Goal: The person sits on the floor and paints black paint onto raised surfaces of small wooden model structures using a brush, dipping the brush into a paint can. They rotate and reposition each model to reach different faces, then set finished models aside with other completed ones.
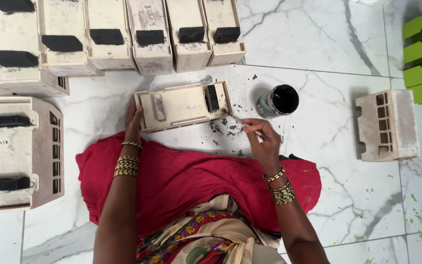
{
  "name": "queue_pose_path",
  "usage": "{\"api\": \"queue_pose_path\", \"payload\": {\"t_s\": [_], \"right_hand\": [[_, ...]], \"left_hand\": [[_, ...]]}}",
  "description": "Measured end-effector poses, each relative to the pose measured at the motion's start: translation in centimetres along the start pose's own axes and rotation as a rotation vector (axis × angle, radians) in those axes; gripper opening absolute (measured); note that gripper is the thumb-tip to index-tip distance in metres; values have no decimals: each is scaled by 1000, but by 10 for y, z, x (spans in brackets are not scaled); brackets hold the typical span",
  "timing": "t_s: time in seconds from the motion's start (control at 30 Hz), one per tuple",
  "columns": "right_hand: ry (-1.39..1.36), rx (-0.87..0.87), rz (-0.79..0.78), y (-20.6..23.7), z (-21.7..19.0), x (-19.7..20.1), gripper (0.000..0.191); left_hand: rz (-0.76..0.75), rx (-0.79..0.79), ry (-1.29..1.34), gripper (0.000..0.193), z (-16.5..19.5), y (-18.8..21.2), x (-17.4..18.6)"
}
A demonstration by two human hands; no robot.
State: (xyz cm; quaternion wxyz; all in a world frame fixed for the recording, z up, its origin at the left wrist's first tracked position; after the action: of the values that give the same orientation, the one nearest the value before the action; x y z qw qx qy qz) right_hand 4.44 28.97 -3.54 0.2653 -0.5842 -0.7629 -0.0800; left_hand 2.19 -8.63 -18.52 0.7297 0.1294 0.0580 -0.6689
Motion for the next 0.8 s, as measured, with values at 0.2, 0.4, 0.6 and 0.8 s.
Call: {"api": "queue_pose_path", "payload": {"t_s": [0.2, 0.4, 0.6, 0.8], "right_hand": [[2, 139, 8, -31, 0, -18, 10], [102, 79, -57, -56, 6, -42, 9], [61, 19, -102, -25, 6, -11, 10], [-48, 19, 31, -55, 15, -8, 12]], "left_hand": [[-18, -23, 1, 72, 4, 0, -7], [1, 55, -25, 76, 8, 2, -7], [-6, 20, 41, 79, 14, 1, -12], [-1, 65, 36, 82, 16, 1, -13]]}}
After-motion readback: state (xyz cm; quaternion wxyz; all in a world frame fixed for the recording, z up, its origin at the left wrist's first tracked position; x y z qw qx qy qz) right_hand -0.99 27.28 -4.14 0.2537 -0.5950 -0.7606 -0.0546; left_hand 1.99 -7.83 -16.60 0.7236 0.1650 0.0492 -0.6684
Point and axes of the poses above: each hand's wrist, its own y-axis away from the middle knuckle, its own x-axis out of the back of the hand, z = x × y, the point moved 2 cm from there along -y, towards the middle knuckle, and after that the axes turned 13 degrees about -z, right-handed, at the moved point
